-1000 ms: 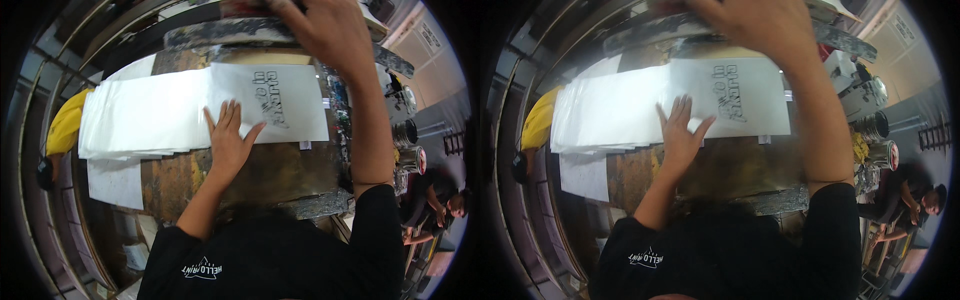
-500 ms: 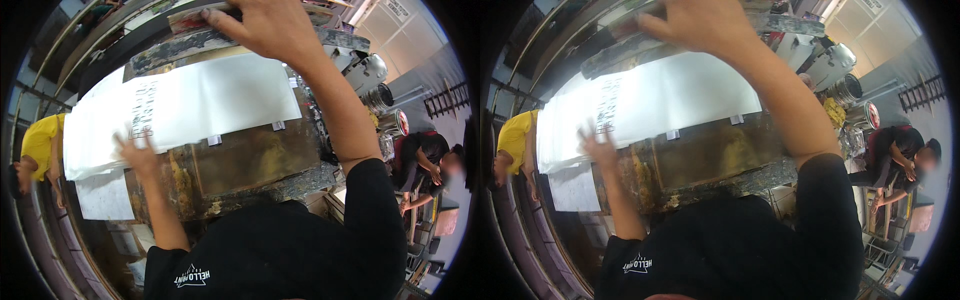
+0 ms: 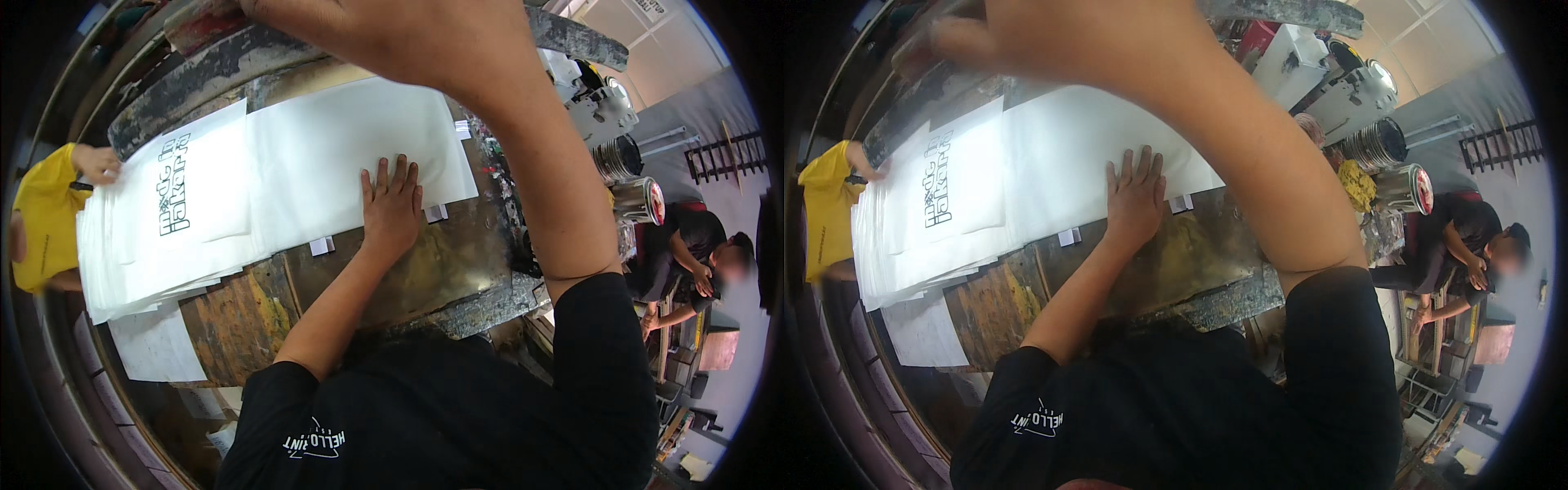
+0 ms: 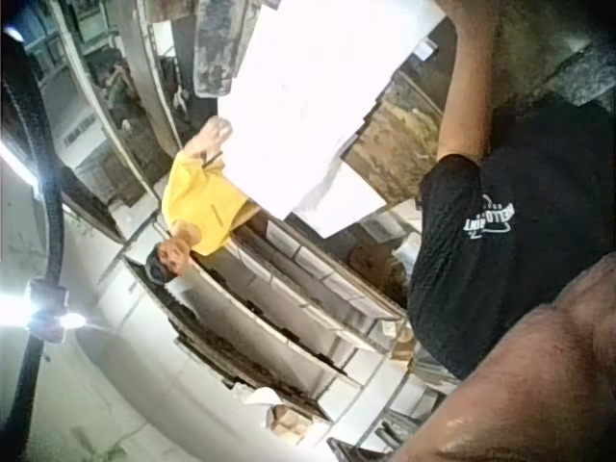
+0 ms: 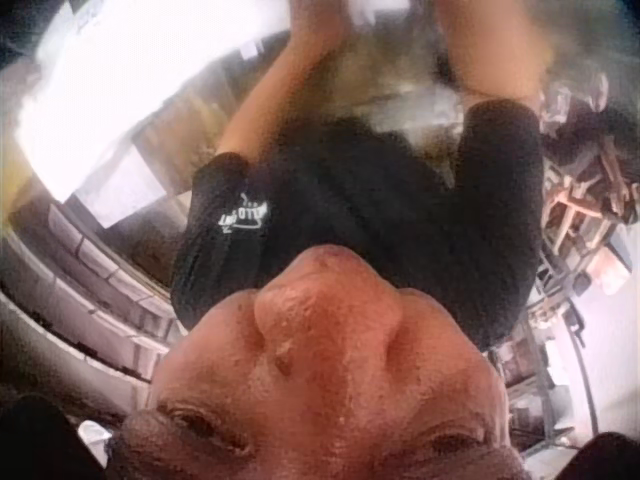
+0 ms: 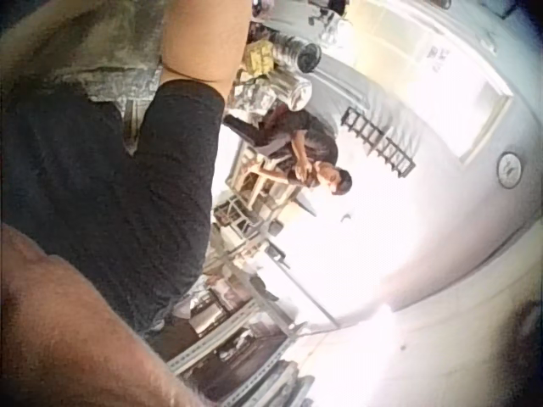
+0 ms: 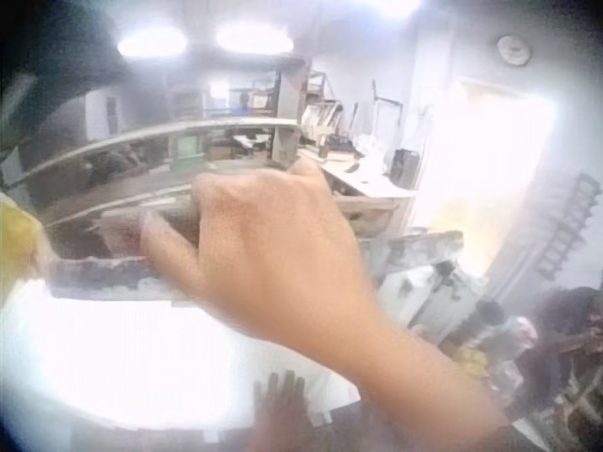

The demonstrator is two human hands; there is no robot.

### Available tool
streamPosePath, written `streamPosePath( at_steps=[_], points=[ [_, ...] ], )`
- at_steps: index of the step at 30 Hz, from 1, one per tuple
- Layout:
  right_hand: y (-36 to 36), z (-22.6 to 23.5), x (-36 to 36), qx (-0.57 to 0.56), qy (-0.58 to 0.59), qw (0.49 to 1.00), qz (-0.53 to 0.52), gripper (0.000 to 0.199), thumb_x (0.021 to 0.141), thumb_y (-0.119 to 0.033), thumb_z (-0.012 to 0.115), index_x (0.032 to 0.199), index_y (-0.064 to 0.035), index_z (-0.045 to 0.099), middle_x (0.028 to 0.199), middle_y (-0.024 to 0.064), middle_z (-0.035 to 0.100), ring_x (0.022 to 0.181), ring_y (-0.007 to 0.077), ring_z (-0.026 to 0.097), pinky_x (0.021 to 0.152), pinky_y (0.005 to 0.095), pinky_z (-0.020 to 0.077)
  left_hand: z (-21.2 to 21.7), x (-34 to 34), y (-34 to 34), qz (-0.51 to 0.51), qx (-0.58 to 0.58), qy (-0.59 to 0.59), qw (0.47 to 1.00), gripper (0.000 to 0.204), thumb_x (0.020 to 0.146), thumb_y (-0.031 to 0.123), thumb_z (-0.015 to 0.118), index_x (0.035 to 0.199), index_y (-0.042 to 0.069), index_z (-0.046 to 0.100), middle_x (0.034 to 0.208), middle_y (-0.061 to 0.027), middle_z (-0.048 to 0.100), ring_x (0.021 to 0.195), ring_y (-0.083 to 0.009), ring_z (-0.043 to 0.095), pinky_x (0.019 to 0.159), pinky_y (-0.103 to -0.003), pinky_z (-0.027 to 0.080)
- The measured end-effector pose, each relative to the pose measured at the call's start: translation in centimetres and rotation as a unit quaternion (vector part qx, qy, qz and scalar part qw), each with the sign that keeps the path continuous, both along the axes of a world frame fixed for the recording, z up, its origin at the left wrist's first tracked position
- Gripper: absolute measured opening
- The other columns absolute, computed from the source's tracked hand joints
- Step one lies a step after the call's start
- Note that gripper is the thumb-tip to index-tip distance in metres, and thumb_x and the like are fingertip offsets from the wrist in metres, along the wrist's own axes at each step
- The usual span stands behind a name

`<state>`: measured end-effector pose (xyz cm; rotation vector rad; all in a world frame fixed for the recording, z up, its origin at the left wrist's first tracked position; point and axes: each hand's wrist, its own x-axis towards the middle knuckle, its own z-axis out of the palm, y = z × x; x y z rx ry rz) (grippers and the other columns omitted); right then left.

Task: The person performs screen printing by placing a screen frame over white material and using a squeegee to spread black ink through the screen mesh. They lift the frame to reveal the printed design, while an assistant removes the finished sheet and places a new one on the printing surface.

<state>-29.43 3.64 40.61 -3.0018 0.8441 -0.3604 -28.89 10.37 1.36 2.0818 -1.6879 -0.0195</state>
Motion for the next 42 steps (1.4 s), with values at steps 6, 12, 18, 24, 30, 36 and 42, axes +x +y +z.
streamPosePath(
  at_steps=[6,12,18,24,30,36,42],
  points=[
    [-1.2,-3.8,-0.5,-0.135,-0.149,0.978,0.061,0.063,0.106,-0.056,0.04,0.069,-0.0097,0.059,0.059,0.0039,0.054,0.056,0.0186,0.05,0.094,0.0519,0.0503,2.2,0.8,-0.2,-0.022,0.03,-0.024,0.999,0.053,0.11,0.034,0.045,0.156,0.007,0.049,0.163,-0.015,0.044,0.154,-0.042,0.032,0.126,-0.067,0.015],
    [-1.7,-4.6,-0.2,-0.151,-0.159,0.974,0.052,0.06,0.107,-0.056,0.037,0.072,-0.0115,0.057,0.06,0.0024,0.049,0.057,0.0183,0.049,0.1,0.0556,0.0497,0.2,-0.1,-0.3,-0.034,0.007,-0.06,0.998,0.054,0.109,0.035,0.045,0.157,0.009,0.048,0.168,-0.013,0.037,0.156,-0.0408,0.028,0.126,-0.067,0.015],
    [0.0,-1.6,0.7,0.001,-0.062,0.998,-0.005,0.055,0.105,-0.055,0.042,0.075,-0.0112,0.058,0.064,0.0019,0.052,0.061,0.0177,0.05,0.086,0.0458,0.0518,0.0,-0.5,0.5,-0.023,-0.016,-0.041,0.999,0.056,0.109,0.038,0.045,0.157,0.009,0.048,0.167,-0.0153,0.038,0.156,-0.0408,0.029,0.126,-0.067,0.016],
    [-2.9,-6.8,-0.3,-0.098,-0.216,0.967,0.093,0.048,0.104,-0.049,0.048,0.079,-0.0095,0.059,0.068,0.004,0.06,0.064,0.0186,0.054,0.074,0.0404,0.0489,7.3,3.0,5.0,0.133,-0.205,0.223,0.944,0.058,0.1,0.029,0.073,0.15,0.005,0.055,0.149,-0.0212,0.056,0.136,-0.0381,0.055,0.118,-0.057,0.038],
    [1.1,-17.1,-6.2,-0.079,-0.032,0.981,0.172,0.035,0.093,-0.043,0.071,0.111,-0.013,0.07,0.109,0.0133,0.07,0.102,0.0346,0.065,0.087,0.0477,0.049,15.5,9.6,16.7,0.105,-0.163,0.502,0.843,0.091,0.078,0.016,0.093,0.154,-0.002,0.047,0.12,-0.0138,0.074,0.107,-0.0285,0.073,0.092,-0.043,0.06],
    [5.2,-29.3,-10.1,0.086,0.005,0.982,0.166,0.043,0.085,-0.033,0.08,0.123,-0.016,0.069,0.112,0.0082,0.067,0.108,0.0306,0.062,0.094,0.0464,0.0504,3.8,7.8,20.0,0.233,0.014,0.011,0.972,0.104,0.057,0.065,0.095,0.138,0.005,0.068,0.105,-0.0082,0.062,0.104,-0.0279,0.058,0.1,-0.05,0.041],
    [2.9,-33.2,-6.9,0.057,-0.014,0.986,0.157,0.054,0.078,-0.023,0.084,0.128,-0.0148,0.066,0.115,0.0073,0.064,0.106,0.0319,0.06,0.086,0.0467,0.0554,1.4,8.3,20.6,0.213,-0.015,0.015,0.977,0.11,0.054,0.075,0.09,0.139,0.008,0.069,0.1,-0.0077,0.055,0.1,-0.0281,0.051,0.1,-0.049,0.034]
  ],
)
